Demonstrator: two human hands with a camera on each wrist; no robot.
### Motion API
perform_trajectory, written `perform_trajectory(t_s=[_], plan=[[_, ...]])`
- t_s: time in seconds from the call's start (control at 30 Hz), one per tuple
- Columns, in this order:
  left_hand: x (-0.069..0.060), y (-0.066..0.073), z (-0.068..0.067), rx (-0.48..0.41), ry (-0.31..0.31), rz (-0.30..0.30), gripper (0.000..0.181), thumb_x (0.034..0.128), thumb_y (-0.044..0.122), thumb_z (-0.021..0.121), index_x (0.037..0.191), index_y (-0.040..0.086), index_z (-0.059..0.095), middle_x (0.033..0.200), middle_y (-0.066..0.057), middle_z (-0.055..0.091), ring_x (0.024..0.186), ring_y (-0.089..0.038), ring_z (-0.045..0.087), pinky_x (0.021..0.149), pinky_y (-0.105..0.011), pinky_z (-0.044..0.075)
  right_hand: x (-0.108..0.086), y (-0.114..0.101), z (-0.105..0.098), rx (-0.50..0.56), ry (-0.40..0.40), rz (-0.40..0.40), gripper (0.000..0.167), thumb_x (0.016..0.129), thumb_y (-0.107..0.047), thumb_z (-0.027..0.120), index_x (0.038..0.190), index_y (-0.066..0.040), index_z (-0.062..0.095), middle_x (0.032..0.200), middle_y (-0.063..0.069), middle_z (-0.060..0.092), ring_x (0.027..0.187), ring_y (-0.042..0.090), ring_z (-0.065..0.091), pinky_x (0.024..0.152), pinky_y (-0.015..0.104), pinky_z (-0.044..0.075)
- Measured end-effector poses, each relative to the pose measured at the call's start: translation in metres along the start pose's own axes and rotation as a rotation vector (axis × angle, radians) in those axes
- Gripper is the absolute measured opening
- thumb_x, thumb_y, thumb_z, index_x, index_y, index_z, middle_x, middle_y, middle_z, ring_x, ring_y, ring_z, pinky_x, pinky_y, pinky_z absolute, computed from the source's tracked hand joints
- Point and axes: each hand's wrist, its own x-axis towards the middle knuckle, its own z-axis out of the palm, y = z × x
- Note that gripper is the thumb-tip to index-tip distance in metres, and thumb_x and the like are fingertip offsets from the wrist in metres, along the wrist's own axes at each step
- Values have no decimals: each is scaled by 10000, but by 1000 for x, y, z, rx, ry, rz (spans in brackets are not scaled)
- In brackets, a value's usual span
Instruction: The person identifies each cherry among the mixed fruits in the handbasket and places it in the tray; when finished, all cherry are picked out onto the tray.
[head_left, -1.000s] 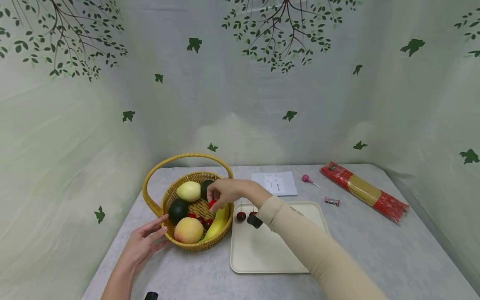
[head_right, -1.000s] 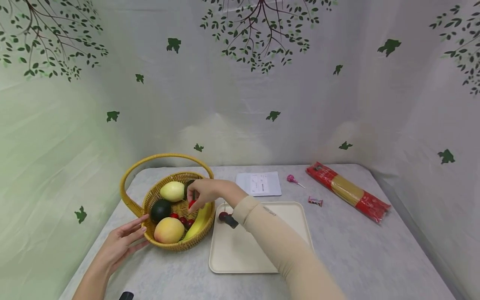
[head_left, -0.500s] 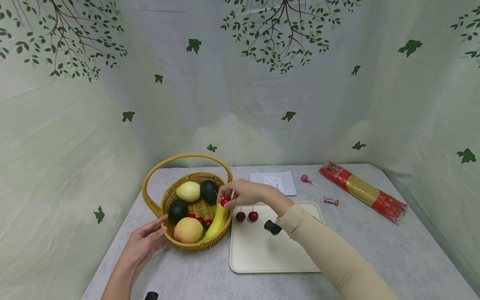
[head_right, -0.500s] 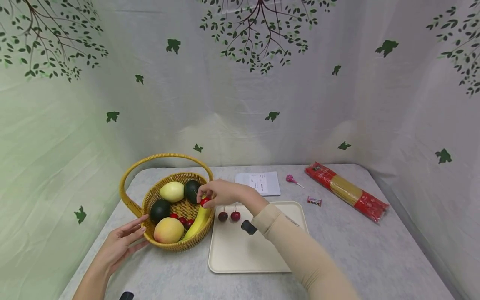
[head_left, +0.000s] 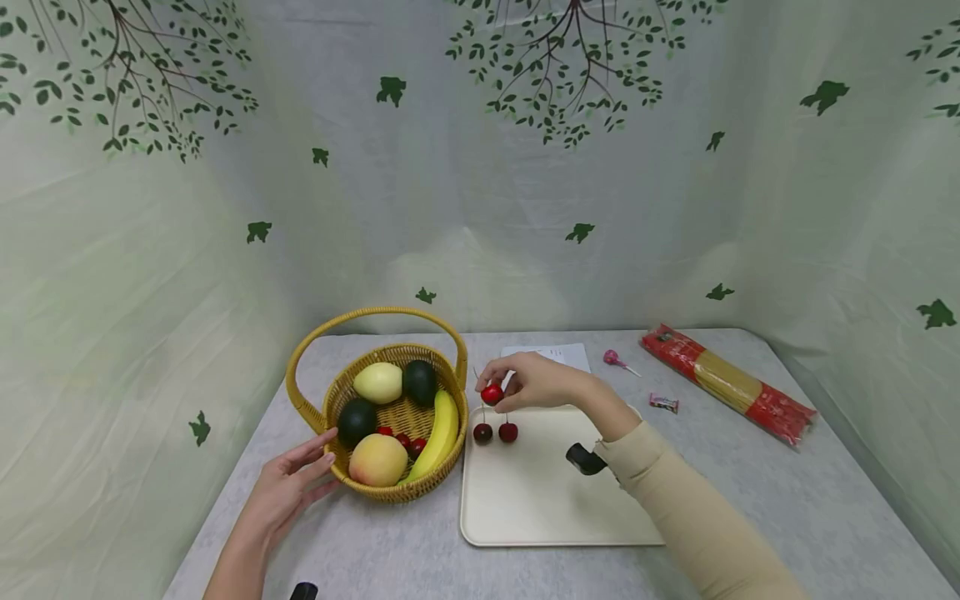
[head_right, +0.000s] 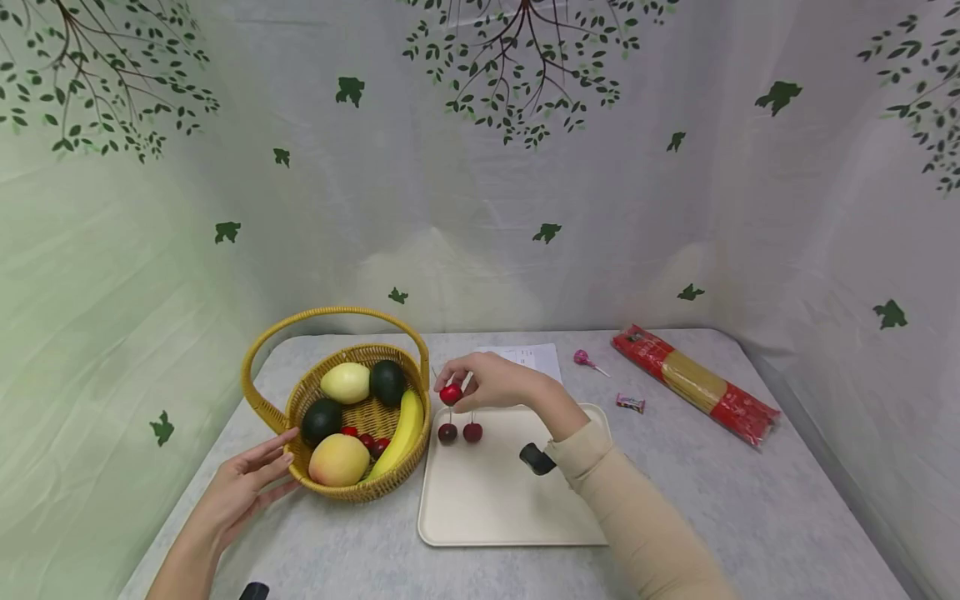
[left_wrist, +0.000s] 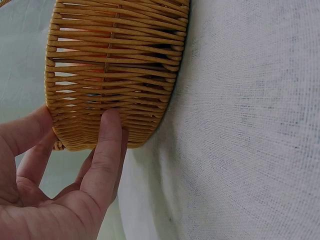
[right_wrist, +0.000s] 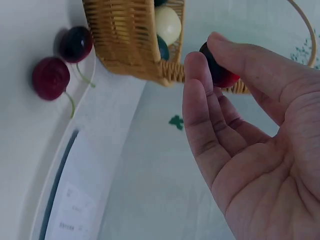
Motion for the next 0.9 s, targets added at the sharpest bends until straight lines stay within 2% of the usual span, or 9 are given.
perform_trajectory(t_s=[0.07, 0.2, 0.37, 0.53, 0.67, 0.77, 0.9], plan=[[1, 0, 0, 0, -1, -1, 564, 1089, 195, 663, 1627, 194, 492, 1574, -98, 331, 1163, -43, 571, 1008, -385, 629, -8, 5, -5, 7, 22, 12, 282, 981, -110, 791, 1241, -205, 739, 1089, 13, 711, 931, 201, 746, 845, 292, 609], [1, 0, 0, -2, 3, -3, 558, 1085, 190, 671, 1618, 198, 507, 1483, -58, 388, 1132, -47, 590, 998, -375, 633, -21, 15, -11, -36, 50, 26, 287, 998, -190, 792, 1279, -171, 739, 1086, 24, 730, 940, 174, 742, 864, 302, 614], [1, -1, 0, 0, 1, -1, 558, 1089, 185, 663, 1623, 199, 500, 1510, -79, 385, 1122, -39, 610, 1003, -375, 631, -33, 25, -9, -46, 73, 81, 354, 1006, -272, 789, 1318, -117, 726, 1094, 42, 732, 916, 151, 731, 838, 314, 635], [1, -1, -1, 6, -4, 7, 578, 1094, 193, 655, 1640, 174, 466, 1623, -134, 324, 1127, 0, 618, 1014, -373, 626, -41, 37, -4, -6, 124, 116, 330, 1008, -245, 786, 1301, -110, 718, 1037, 44, 724, 887, 293, 757, 789, 323, 612], [0, 0, -2, 9, -11, 17, 594, 1091, 197, 660, 1646, 154, 453, 1636, -148, 311, 1136, 9, 610, 1007, -353, 626, -47, 50, 3, 4, 149, 132, 307, 1007, -258, 787, 1271, -121, 714, 1005, 27, 726, 918, 371, 752, 767, 294, 577], [-1, 0, -1, 7, -11, 15, 601, 1087, 201, 667, 1646, 149, 451, 1615, -142, 323, 1140, -3, 606, 1000, -340, 627, -51, 58, 8, 12, 165, 140, 294, 1003, -260, 792, 1251, -123, 717, 1004, 29, 723, 907, 333, 736, 773, 284, 577], [-1, 0, 1, 8, -7, 11, 602, 1083, 205, 675, 1643, 160, 459, 1561, -121, 345, 1139, -24, 597, 996, -335, 627, -54, 68, 15, 6, 198, 138, 259, 982, -250, 815, 1198, -124, 748, 1020, 23, 730, 901, 213, 694, 810, 286, 578]])
